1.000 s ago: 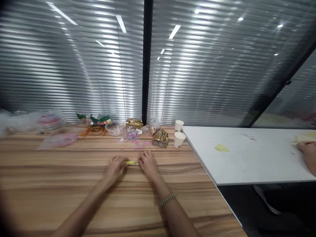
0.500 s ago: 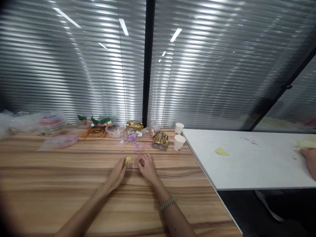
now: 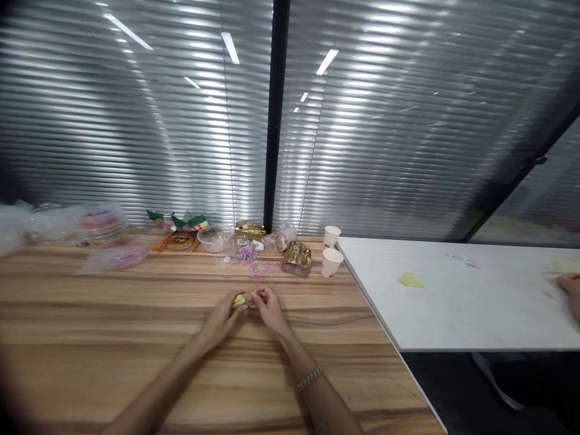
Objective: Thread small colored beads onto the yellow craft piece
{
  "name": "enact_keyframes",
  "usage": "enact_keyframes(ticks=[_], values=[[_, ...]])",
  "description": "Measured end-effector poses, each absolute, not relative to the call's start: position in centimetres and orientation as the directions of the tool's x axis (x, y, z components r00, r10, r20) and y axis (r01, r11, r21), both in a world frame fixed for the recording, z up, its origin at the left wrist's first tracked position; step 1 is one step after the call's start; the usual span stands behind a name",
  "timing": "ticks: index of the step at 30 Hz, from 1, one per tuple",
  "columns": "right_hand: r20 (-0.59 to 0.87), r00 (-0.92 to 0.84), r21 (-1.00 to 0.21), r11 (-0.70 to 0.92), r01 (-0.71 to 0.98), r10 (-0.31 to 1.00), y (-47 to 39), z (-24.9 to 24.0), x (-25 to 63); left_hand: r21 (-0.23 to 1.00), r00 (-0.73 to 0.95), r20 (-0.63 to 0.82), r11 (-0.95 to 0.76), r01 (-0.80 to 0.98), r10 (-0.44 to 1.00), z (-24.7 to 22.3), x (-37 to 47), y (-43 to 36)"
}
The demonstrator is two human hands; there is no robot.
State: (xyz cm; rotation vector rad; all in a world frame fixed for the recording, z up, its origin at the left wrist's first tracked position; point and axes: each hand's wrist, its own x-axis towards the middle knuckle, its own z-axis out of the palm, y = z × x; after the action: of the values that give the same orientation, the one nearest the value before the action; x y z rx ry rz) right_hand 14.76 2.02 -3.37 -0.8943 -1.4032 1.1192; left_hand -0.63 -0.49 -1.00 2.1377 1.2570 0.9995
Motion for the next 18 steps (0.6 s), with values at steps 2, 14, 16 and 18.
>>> enact_keyframes(ticks=[2, 14, 16, 18], values=[[0.242, -0.202, -0.969, 0.224, -0.107, 0.949, 1.8, -3.4, 14.5, 0.712, 0.321, 0.355, -0.477, 0.515, 0.878, -0.7, -0.5, -0.5], [0.177, -0.288, -0.984, 0.173, -0.04, 0.941, 0.5, -2.2, 14.6, 0.726, 0.336, 0.303, -0.445, 0.525, 0.892, -0.5, -0.9, -0.3], [0.176, -0.283, -0.984, 0.177, -0.024, 0.943, 0.3, -2.0, 14.7, 0.728, 0.3, 0.299, -0.42, 0.542, 0.906, -0.5, -0.9, -0.3], [0.183, -0.283, -0.983, 0.183, -0.027, 0.942, 0.1, -1.8, 14.7, 0.748, 0.286, 0.279, -0.394, 0.534, 0.917, -0.3, -1.0, -0.3]])
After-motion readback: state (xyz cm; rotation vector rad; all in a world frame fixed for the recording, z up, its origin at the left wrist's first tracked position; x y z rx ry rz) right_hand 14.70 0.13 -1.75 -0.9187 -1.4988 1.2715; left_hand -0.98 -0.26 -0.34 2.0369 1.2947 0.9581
